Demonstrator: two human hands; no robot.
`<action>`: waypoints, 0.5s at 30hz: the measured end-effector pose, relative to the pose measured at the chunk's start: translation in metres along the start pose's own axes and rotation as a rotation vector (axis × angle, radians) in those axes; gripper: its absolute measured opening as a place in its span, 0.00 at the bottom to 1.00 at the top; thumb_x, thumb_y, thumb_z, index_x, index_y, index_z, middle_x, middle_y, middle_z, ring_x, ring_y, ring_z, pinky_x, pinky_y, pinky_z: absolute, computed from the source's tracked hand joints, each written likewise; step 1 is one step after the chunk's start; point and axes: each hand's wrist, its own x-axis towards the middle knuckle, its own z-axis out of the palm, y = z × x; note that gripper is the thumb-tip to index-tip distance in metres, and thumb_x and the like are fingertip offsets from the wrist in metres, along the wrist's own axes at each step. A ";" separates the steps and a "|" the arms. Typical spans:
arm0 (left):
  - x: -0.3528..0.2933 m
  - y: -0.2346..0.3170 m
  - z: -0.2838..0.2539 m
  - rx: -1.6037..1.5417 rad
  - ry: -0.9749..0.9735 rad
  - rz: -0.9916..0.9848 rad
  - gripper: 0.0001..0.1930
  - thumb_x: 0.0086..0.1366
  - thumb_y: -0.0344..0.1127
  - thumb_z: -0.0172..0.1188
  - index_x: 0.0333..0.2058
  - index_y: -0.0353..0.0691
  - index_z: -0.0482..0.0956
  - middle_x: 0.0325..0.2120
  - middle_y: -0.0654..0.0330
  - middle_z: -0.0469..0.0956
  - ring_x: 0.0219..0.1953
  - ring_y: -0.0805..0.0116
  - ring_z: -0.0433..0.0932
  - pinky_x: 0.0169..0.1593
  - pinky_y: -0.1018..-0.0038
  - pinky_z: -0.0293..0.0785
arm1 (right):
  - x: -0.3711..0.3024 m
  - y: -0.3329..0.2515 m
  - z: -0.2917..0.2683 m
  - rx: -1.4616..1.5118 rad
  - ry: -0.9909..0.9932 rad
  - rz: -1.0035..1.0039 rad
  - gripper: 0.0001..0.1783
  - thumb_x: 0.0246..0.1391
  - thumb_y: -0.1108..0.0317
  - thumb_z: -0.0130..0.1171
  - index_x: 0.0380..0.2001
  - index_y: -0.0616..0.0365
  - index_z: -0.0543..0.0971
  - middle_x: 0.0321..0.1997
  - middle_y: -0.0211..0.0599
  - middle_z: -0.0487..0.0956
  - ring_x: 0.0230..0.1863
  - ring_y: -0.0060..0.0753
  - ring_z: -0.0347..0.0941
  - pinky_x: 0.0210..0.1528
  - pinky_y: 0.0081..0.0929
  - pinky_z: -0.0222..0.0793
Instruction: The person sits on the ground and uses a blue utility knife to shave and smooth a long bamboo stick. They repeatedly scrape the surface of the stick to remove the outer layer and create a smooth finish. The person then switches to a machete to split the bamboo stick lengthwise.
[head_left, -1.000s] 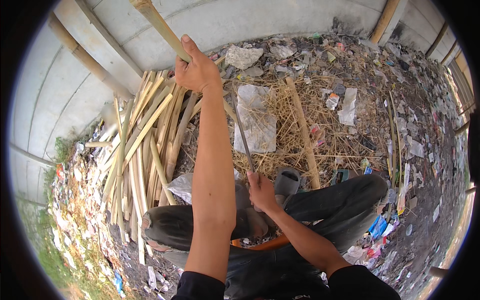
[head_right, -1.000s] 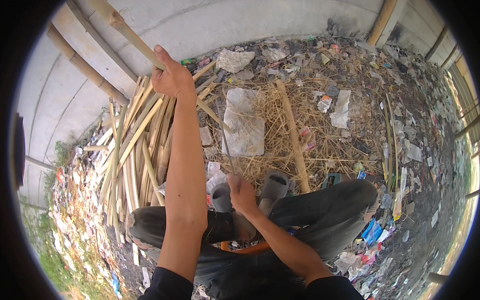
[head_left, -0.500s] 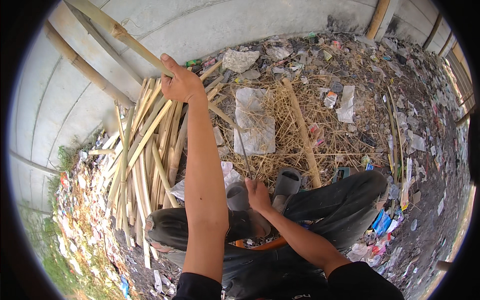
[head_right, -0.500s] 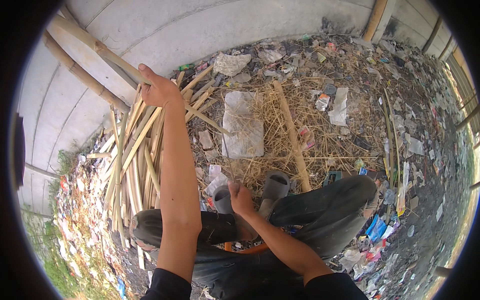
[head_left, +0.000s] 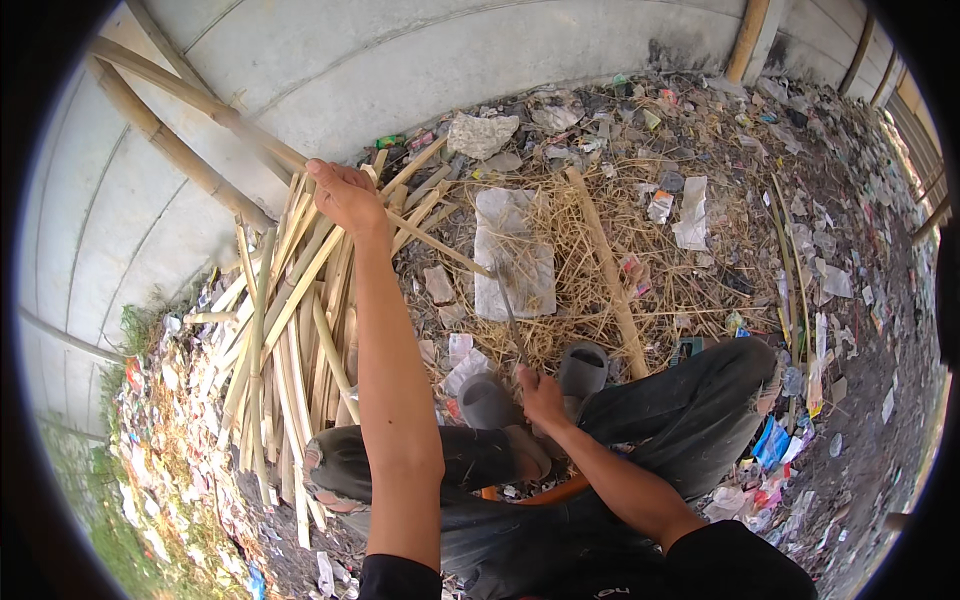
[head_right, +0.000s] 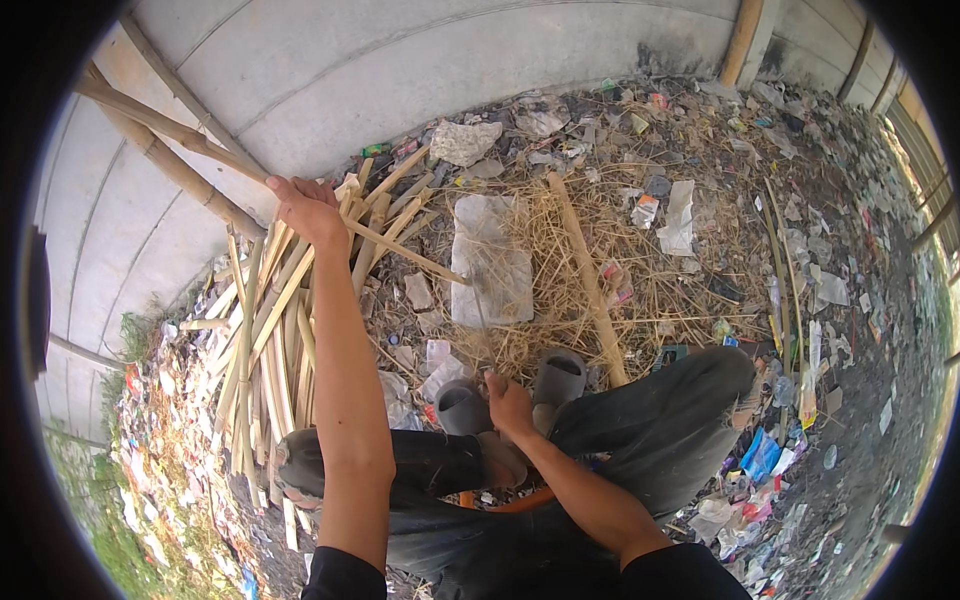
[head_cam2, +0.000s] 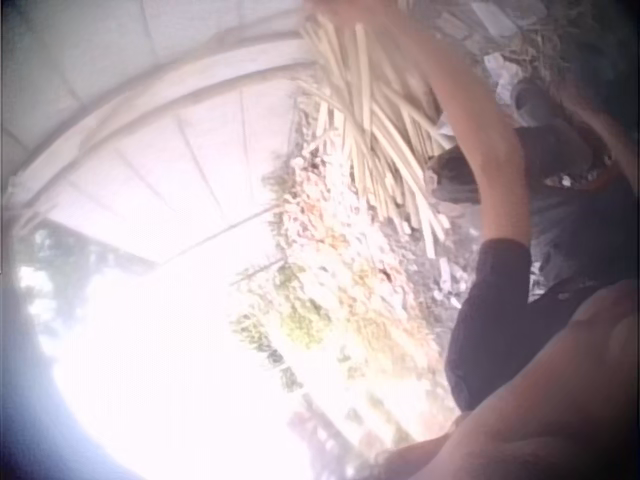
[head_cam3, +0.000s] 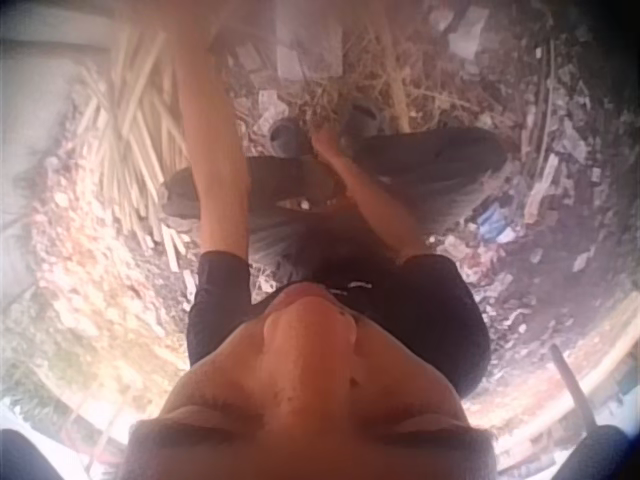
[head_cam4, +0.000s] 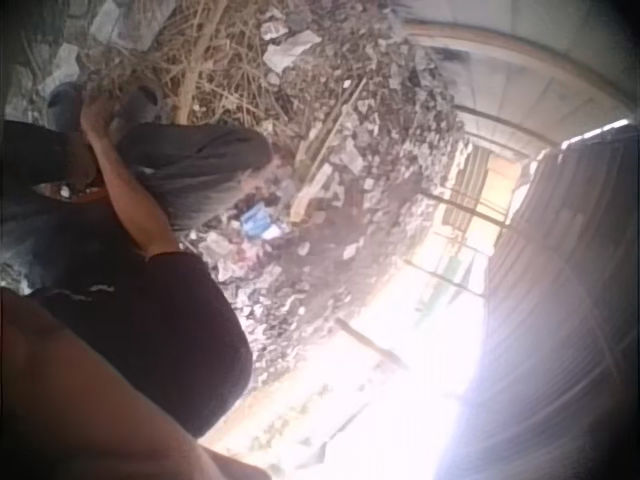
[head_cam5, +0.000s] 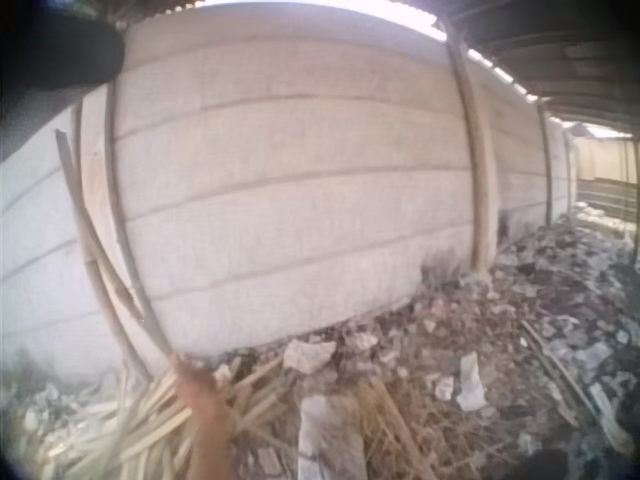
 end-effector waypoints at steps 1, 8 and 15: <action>-0.002 0.005 -0.003 -0.065 -0.091 -0.047 0.37 0.74 0.72 0.48 0.18 0.46 0.56 0.15 0.68 0.56 0.17 0.73 0.55 0.22 0.71 0.53 | 0.001 -0.010 -0.005 -0.011 0.026 -0.020 0.32 0.74 0.42 0.50 0.32 0.65 0.77 0.21 0.41 0.76 0.22 0.44 0.77 0.26 0.42 0.71; -0.012 0.006 0.003 -0.099 -0.198 -0.059 0.38 0.70 0.79 0.45 0.22 0.47 0.54 0.18 0.69 0.52 0.18 0.75 0.51 0.22 0.75 0.49 | -0.004 -0.101 -0.016 0.334 0.150 -0.298 0.26 0.74 0.47 0.53 0.36 0.64 0.76 0.18 0.35 0.73 0.21 0.30 0.76 0.25 0.34 0.69; -0.017 0.003 0.020 -0.095 -0.101 0.014 0.38 0.76 0.71 0.45 0.18 0.45 0.52 0.16 0.70 0.52 0.17 0.77 0.49 0.21 0.74 0.48 | 0.007 -0.106 -0.026 0.379 -0.208 0.348 0.21 0.75 0.54 0.54 0.33 0.62 0.75 0.16 0.26 0.69 0.18 0.21 0.71 0.22 0.24 0.61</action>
